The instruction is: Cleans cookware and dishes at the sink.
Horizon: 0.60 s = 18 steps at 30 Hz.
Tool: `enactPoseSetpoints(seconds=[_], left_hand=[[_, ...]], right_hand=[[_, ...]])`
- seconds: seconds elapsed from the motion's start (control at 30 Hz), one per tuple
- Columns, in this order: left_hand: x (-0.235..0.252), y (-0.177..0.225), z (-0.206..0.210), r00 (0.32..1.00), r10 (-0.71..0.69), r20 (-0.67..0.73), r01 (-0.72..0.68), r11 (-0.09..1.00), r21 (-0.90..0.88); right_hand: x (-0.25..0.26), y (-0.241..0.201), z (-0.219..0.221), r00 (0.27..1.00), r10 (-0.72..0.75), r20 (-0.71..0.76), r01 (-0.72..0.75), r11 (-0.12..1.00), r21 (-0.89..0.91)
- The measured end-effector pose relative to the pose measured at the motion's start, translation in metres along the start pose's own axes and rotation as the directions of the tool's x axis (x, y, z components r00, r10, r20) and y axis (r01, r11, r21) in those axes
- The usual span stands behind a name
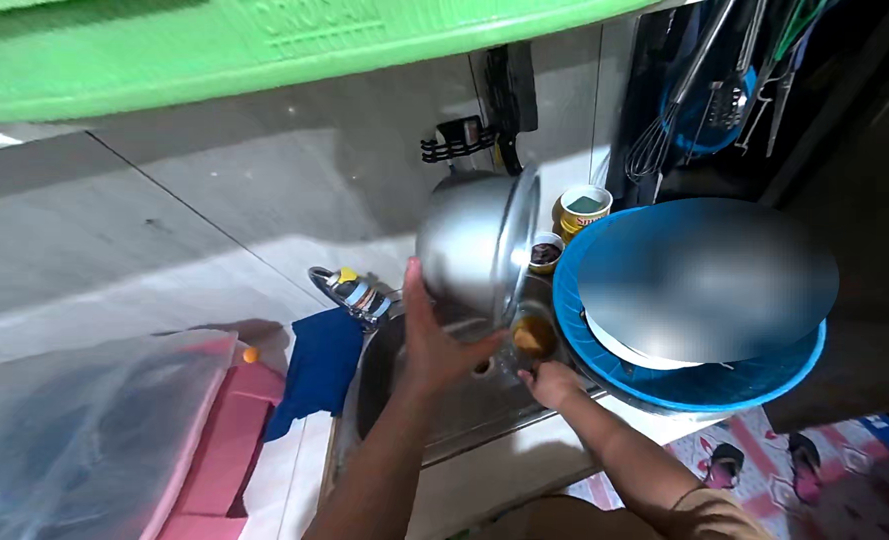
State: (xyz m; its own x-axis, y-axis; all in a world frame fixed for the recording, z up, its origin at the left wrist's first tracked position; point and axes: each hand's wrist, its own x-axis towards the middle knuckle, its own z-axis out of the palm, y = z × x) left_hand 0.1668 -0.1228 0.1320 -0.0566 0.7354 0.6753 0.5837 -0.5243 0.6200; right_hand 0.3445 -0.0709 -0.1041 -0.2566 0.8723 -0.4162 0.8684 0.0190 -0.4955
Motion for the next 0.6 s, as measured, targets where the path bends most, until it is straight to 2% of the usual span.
enactPoseSetpoints(seconds=[0.07, 0.17, 0.3, 0.37, 0.47, 0.5, 0.53, 0.57, 0.6], left_hand=[[0.014, 0.017, 0.029, 0.998, 0.063, 0.014, -0.063, 0.998, -0.009], [0.021, 0.034, 0.08, 0.993, 0.068, 0.093, -0.075, 0.994, 0.073], [0.011, 0.033, 0.142, 0.972, 0.002, 0.235, -0.045, 0.983, 0.178], [0.003, 0.031, 0.163, 0.969, 0.04, 0.245, -0.091, 0.975, 0.202], [-0.006, 0.028, 0.179, 0.962, 0.066, 0.266, -0.135, 0.959, 0.25], [-0.008, 0.028, 0.182, 0.958, 0.071, 0.277, -0.144, 0.956, 0.255], [-0.009, 0.027, 0.183, 0.953, 0.069, 0.295, -0.15, 0.953, 0.261], [-0.01, 0.028, 0.183, 0.946, 0.061, 0.318, -0.153, 0.949, 0.274], [-0.011, 0.028, 0.183, 0.94, 0.044, 0.339, -0.147, 0.948, 0.284]], right_hand=[[0.001, 0.0, 0.002, 1.0, 0.001, -0.007, -0.001, 1.0, 0.008], [-0.005, -0.002, -0.003, 1.0, -0.021, 0.007, 0.02, 0.999, 0.027], [-0.023, -0.009, -0.015, 0.999, -0.054, 0.005, 0.054, 0.997, 0.05], [-0.028, -0.012, -0.013, 0.997, -0.074, -0.008, 0.074, 0.995, 0.069], [-0.01, 0.002, 0.021, 0.962, -0.204, -0.18, 0.211, 0.977, 0.018], [-0.024, -0.001, 0.01, 0.945, -0.259, -0.2, 0.261, 0.965, -0.02], [-0.053, -0.016, -0.019, 0.954, -0.267, -0.133, 0.262, 0.963, -0.058], [-0.091, -0.042, -0.066, 0.984, -0.171, 0.056, 0.175, 0.982, -0.072], [-0.115, -0.058, -0.095, 0.983, -0.129, 0.128, 0.14, 0.987, -0.083]])
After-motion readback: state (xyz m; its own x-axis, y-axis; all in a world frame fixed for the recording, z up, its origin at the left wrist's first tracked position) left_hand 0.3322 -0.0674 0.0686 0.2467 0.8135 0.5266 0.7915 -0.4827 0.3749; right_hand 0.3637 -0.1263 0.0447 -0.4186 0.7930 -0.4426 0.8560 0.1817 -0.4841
